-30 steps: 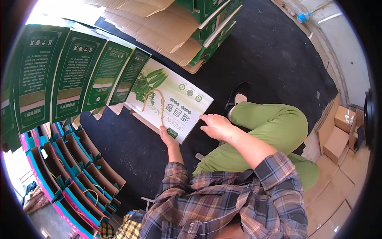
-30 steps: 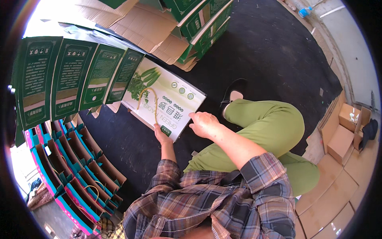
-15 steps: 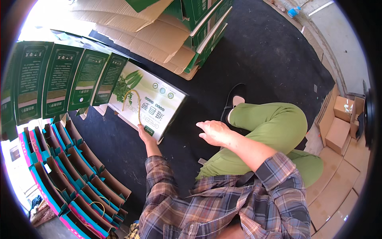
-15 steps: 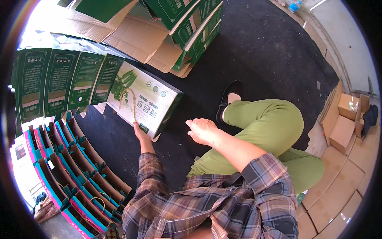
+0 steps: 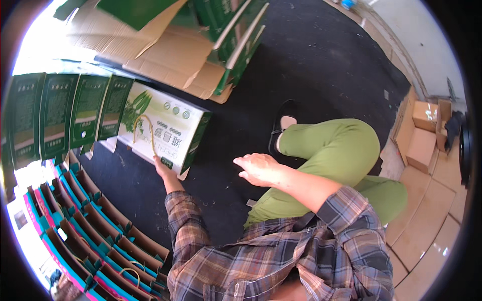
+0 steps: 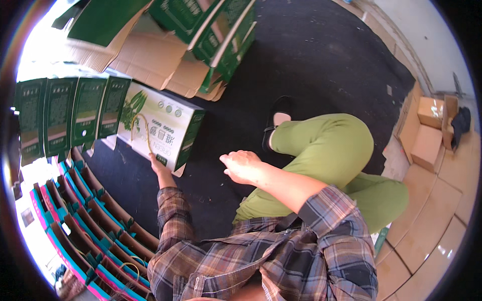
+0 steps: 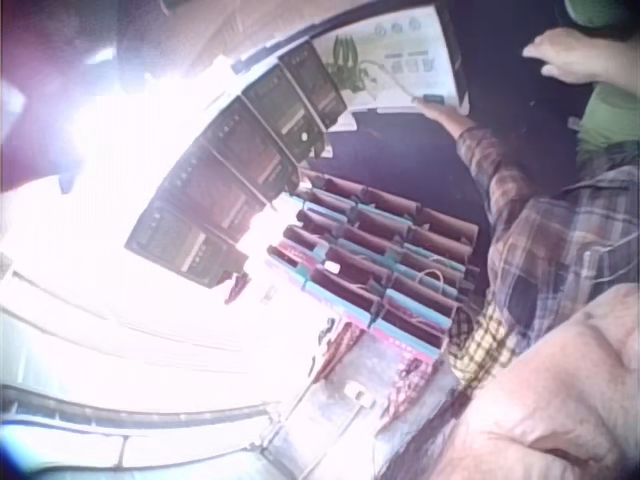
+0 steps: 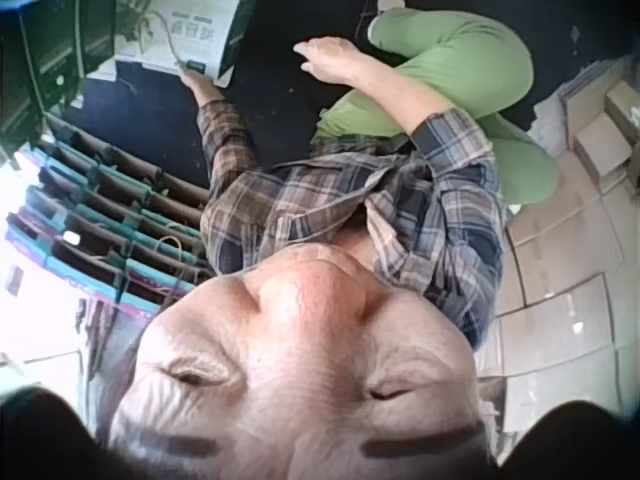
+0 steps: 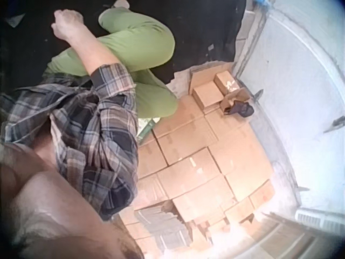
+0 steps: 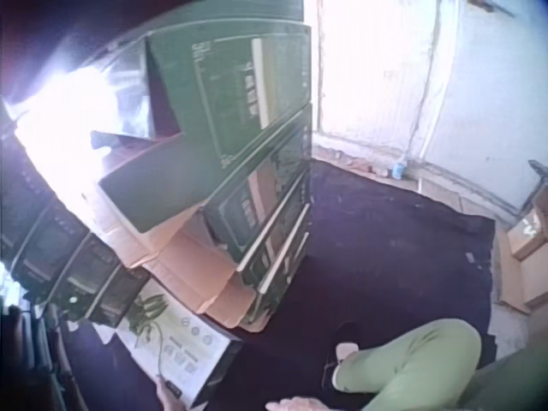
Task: Assembling flat cardboard sheets into boxes in a packaging factory.
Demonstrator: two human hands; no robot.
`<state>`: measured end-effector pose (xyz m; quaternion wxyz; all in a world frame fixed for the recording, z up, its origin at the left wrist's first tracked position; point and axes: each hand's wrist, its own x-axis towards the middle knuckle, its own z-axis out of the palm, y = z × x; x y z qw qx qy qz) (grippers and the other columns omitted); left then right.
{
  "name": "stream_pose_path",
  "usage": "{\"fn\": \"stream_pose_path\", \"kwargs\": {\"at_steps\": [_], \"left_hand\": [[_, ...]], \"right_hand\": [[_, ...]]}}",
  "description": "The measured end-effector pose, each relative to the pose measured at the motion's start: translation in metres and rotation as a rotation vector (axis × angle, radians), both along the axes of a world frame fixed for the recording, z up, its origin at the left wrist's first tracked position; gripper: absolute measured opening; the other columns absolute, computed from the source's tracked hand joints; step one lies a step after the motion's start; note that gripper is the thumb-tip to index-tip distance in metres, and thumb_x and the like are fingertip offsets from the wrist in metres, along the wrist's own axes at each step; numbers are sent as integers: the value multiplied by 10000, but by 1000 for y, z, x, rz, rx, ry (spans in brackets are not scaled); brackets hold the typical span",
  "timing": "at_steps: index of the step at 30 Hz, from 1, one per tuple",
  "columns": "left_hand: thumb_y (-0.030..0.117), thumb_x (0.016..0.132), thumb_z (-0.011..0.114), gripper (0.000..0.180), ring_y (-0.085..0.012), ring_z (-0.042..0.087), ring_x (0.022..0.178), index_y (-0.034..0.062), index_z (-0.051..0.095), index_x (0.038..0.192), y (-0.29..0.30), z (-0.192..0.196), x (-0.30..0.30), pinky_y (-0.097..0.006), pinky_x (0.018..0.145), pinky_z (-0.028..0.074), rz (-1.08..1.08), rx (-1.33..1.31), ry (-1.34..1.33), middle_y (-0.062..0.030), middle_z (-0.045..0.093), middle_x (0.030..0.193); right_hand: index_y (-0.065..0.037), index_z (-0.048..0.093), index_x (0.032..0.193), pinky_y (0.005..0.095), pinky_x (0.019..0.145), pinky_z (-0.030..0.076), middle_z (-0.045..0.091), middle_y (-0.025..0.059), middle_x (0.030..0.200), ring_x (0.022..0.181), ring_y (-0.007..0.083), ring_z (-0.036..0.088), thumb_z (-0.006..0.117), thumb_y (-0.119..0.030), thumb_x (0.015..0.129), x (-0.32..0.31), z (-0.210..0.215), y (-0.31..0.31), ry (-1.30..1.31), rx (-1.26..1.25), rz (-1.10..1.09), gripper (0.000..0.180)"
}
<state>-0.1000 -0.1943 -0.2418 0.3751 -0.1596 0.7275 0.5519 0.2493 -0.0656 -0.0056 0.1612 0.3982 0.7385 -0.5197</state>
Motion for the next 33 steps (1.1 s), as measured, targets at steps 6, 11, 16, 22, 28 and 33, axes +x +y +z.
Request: {"fn": "stream_pose_path", "kwargs": {"at_steps": [6, 11, 16, 22, 28, 33], "left_hand": [[558, 898, 518, 711, -316, 518, 1137, -19, 474, 1312, -3, -6, -21, -449, 983, 403, -129, -55, -18, -145, 528, 1288], [543, 912, 494, 739, -340, 489, 1181, -45, 416, 1352, 17, 15, 22, -455, 1010, 392, -310, -200, 221, -188, 479, 1345], [483, 902, 555, 745, -369, 507, 1161, -36, 344, 1392, 13, 47, 33, -459, 954, 447, -395, -193, 199, -234, 431, 1372], [411, 866, 614, 657, -346, 557, 1090, -47, 468, 1314, 10, 70, 59, -424, 928, 465, -524, -520, 557, -224, 534, 1275], [138, 946, 503, 318, -267, 594, 1060, -47, 596, 1187, 39, 111, 98, -354, 954, 453, -869, 3, 963, -187, 622, 1165], [103, 960, 483, 248, -221, 638, 924, -59, 643, 1059, 142, 222, 171, -310, 808, 529, -886, 433, 1141, -141, 658, 1023]], "right_hand": [[-41, 565, 1175, 455, 802, 517, 648, 164, 944, 937, 351, 626, 620, -227, 833, -10, 0, 7, 42, -25, 17, 393], [-26, 570, 1185, 436, 849, 512, 658, 178, 1030, 981, 338, 630, 599, -218, 845, 3, 17, 4, 232, 98, -169, 391], [-4, 567, 1184, 401, 846, 504, 655, 166, 1034, 953, 320, 635, 579, -177, 870, 35, 101, 16, 503, 24, -352, 359], [-12, 593, 1176, 323, 786, 539, 648, 149, 1058, 894, 215, 668, 596, -41, 886, 153, 206, -20, 781, 318, -670, 291], [-22, 634, 1098, 260, 761, 524, 687, 93, 952, 828, 129, 649, 532, -115, 958, 324, 241, -90, 446, 1038, -1459, 197], [-41, 649, 1087, 281, 751, 511, 697, 105, 941, 832, 170, 656, 571, -138, 909, 483, 163, -232, -346, 1092, -1867, 218]]}}
